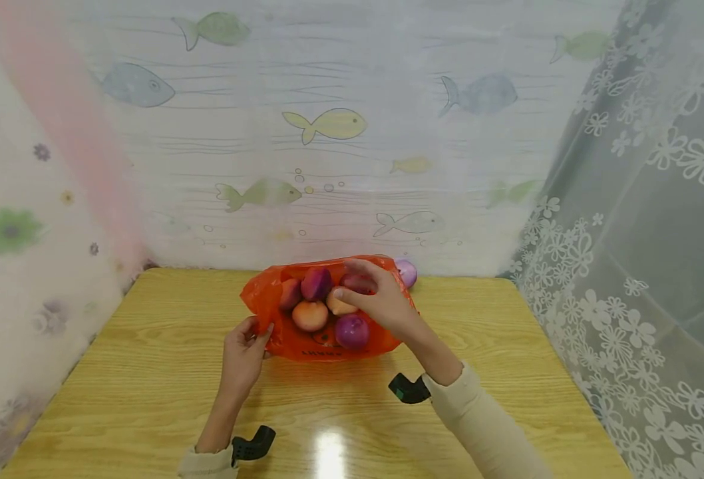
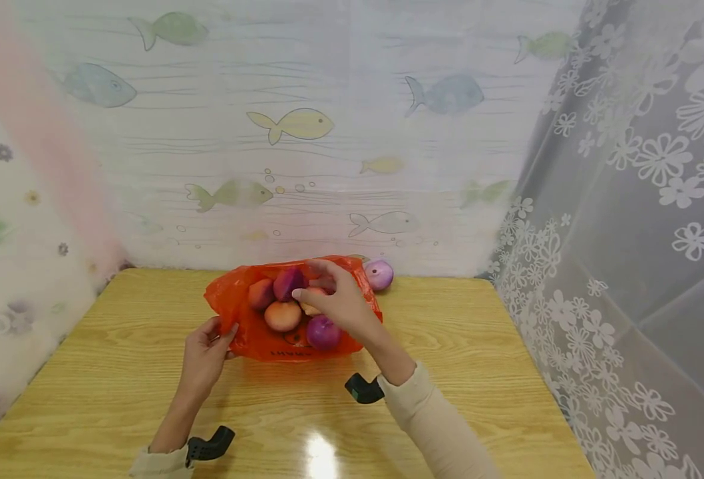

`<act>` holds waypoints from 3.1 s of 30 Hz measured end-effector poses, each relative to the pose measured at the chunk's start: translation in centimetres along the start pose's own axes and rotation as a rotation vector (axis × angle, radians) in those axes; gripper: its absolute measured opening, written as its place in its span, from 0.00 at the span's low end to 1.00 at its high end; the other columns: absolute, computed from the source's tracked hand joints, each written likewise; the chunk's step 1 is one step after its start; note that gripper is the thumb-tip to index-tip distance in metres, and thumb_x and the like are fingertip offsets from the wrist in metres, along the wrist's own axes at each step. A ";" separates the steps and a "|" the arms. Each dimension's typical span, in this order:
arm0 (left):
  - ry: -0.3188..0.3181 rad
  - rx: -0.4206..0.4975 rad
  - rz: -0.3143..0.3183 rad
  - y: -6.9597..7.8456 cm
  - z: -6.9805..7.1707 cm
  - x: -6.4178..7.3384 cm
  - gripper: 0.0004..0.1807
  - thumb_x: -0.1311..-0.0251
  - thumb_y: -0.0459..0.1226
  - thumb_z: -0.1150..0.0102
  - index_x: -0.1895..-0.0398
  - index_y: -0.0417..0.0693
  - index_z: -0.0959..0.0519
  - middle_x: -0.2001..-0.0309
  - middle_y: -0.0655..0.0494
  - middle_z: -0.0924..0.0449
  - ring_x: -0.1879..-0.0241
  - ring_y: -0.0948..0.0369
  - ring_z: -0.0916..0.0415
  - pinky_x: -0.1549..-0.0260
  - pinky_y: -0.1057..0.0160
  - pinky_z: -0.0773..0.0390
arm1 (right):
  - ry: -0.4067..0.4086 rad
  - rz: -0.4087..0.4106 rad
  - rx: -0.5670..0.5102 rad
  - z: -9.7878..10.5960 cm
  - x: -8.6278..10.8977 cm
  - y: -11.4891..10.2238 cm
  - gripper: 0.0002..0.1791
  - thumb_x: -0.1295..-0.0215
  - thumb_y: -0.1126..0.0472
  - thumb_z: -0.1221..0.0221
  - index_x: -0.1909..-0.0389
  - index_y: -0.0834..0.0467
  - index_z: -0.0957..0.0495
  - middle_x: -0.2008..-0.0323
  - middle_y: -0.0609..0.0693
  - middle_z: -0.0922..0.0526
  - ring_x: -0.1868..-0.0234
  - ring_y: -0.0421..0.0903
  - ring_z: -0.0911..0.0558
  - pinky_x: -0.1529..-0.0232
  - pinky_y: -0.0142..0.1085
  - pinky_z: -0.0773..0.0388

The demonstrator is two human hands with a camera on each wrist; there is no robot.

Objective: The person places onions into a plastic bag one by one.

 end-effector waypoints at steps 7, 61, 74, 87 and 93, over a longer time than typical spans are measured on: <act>0.007 -0.009 0.007 0.0 0.1 0.0 0.14 0.27 0.29 0.46 0.43 0.31 0.22 0.52 0.34 0.19 0.69 0.69 0.17 0.72 0.66 0.14 | 0.029 0.090 -0.062 3.6 1.3 -1.4 0.30 0.30 0.62 0.37 0.28 0.57 0.33 0.31 0.58 0.29 0.32 0.59 0.27 0.36 0.45 0.22; 0.030 0.013 0.032 -0.1 0.4 0.2 0.14 0.27 0.27 0.46 0.43 0.30 0.23 0.56 0.39 0.19 0.68 0.68 0.17 0.72 0.69 0.15 | 0.464 -0.215 0.012 14.1 -3.8 22.8 0.35 0.28 0.62 0.38 0.28 0.72 0.39 0.33 0.73 0.32 0.34 0.66 0.28 0.40 0.38 0.21; 0.030 0.015 0.018 0.0 0.4 0.2 0.13 0.27 0.28 0.45 0.44 0.30 0.22 0.52 0.32 0.19 0.68 0.68 0.17 0.72 0.68 0.15 | 0.420 -0.235 0.004 12.8 -5.8 22.0 0.39 0.27 0.61 0.41 0.23 0.70 0.48 0.28 0.72 0.40 0.28 0.68 0.35 0.27 0.56 0.36; 0.035 0.032 0.021 0.0 0.6 0.1 0.13 0.28 0.27 0.46 0.45 0.28 0.23 0.57 0.40 0.18 0.68 0.67 0.17 0.73 0.67 0.15 | 0.406 -0.201 0.042 12.2 -7.4 21.6 0.42 0.28 0.64 0.41 0.21 0.68 0.52 0.29 0.74 0.39 0.29 0.69 0.34 0.29 0.57 0.33; 0.028 0.029 0.022 0.0 0.7 0.2 0.13 0.27 0.27 0.46 0.44 0.30 0.23 0.53 0.37 0.19 0.67 0.67 0.16 0.71 0.67 0.14 | 0.402 -0.209 0.058 11.9 -7.9 21.6 0.42 0.29 0.63 0.40 0.21 0.66 0.51 0.28 0.73 0.39 0.30 0.67 0.33 0.30 0.56 0.32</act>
Point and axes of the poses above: each hand's wrist, its own x-axis away from the middle knuckle, its own z-axis out of the back of the hand, y = z × x, the point moved 6 cm from there along -x, towards the middle knuckle
